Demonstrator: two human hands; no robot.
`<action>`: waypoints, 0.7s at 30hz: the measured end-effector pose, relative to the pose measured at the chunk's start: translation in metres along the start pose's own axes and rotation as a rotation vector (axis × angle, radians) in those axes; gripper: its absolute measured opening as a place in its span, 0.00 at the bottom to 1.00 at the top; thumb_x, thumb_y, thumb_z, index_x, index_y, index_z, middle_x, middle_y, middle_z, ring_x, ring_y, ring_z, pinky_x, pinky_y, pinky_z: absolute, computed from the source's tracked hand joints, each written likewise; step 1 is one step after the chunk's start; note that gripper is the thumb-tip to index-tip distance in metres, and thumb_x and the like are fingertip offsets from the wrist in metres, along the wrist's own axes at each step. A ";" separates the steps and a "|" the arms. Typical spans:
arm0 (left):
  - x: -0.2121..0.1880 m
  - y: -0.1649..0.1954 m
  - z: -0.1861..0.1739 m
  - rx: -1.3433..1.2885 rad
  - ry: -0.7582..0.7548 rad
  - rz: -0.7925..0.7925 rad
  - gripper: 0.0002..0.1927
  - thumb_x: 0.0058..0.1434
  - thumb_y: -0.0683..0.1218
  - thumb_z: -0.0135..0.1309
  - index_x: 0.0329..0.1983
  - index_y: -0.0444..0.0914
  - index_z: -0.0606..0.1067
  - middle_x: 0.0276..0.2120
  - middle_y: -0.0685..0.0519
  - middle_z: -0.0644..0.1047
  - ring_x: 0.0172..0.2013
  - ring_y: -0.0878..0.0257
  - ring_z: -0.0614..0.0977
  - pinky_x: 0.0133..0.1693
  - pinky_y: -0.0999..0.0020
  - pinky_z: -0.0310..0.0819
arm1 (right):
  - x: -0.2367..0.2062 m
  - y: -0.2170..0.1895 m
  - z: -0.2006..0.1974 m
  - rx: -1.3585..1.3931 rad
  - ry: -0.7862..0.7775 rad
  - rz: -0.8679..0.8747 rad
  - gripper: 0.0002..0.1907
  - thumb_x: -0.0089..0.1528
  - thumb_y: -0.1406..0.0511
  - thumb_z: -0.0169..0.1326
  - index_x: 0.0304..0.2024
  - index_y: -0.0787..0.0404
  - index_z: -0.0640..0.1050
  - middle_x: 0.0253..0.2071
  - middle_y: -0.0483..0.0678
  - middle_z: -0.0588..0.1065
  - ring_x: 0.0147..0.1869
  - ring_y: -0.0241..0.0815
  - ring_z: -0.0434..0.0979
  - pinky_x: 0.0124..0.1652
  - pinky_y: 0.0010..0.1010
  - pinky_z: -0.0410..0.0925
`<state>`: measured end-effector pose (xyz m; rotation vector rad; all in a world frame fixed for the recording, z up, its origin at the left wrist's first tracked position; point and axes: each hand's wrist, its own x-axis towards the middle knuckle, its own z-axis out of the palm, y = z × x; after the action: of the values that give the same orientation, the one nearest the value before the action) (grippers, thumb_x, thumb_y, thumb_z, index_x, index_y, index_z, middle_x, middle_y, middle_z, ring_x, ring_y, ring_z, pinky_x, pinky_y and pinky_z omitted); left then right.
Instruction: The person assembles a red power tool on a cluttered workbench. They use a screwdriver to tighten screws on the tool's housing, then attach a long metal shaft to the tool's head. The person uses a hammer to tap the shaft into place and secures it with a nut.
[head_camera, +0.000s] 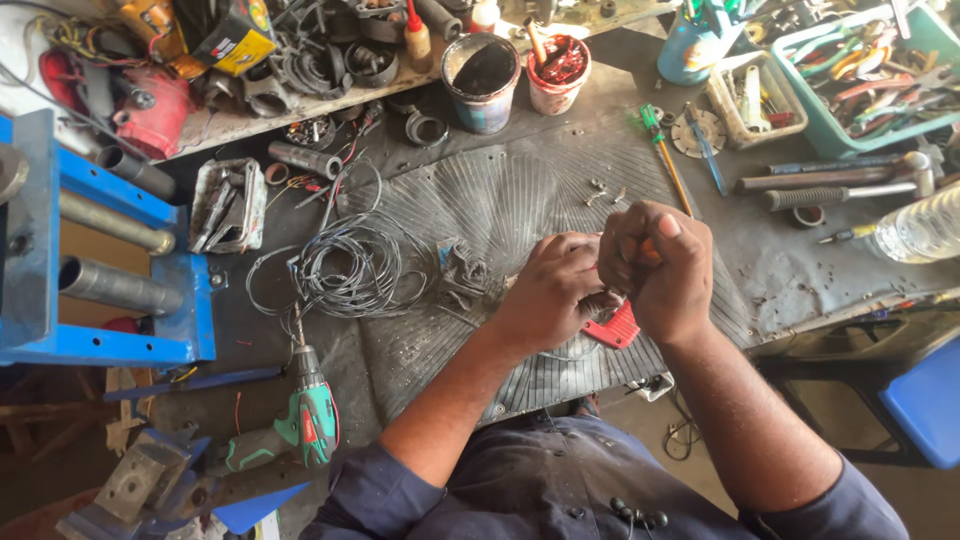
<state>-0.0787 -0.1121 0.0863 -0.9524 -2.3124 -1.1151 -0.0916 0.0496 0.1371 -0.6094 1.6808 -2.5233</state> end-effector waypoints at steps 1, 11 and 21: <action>0.000 0.000 0.000 0.006 -0.005 0.001 0.13 0.56 0.48 0.65 0.43 0.42 0.80 0.56 0.50 0.77 0.60 0.52 0.75 0.61 0.52 0.65 | 0.000 0.000 -0.001 0.009 0.011 0.006 0.33 0.69 0.44 0.48 0.27 0.66 0.64 0.22 0.50 0.61 0.23 0.36 0.57 0.23 0.29 0.51; -0.001 -0.002 0.005 0.050 -0.014 -0.014 0.13 0.55 0.49 0.66 0.42 0.43 0.81 0.55 0.52 0.78 0.60 0.54 0.75 0.61 0.53 0.65 | -0.003 0.003 -0.003 -0.016 0.040 0.001 0.33 0.68 0.43 0.49 0.28 0.66 0.65 0.23 0.51 0.62 0.24 0.37 0.58 0.24 0.28 0.52; 0.005 -0.004 0.004 0.060 -0.138 -0.094 0.10 0.58 0.48 0.66 0.36 0.39 0.80 0.49 0.51 0.79 0.64 0.54 0.73 0.63 0.52 0.65 | -0.016 -0.017 0.028 -0.363 0.147 -0.078 0.23 0.77 0.51 0.44 0.49 0.67 0.69 0.42 0.51 0.67 0.41 0.36 0.65 0.43 0.27 0.63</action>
<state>-0.0852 -0.1088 0.0854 -0.9335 -2.5099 -1.0400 -0.0643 0.0361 0.1564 -0.5274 2.2359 -2.3793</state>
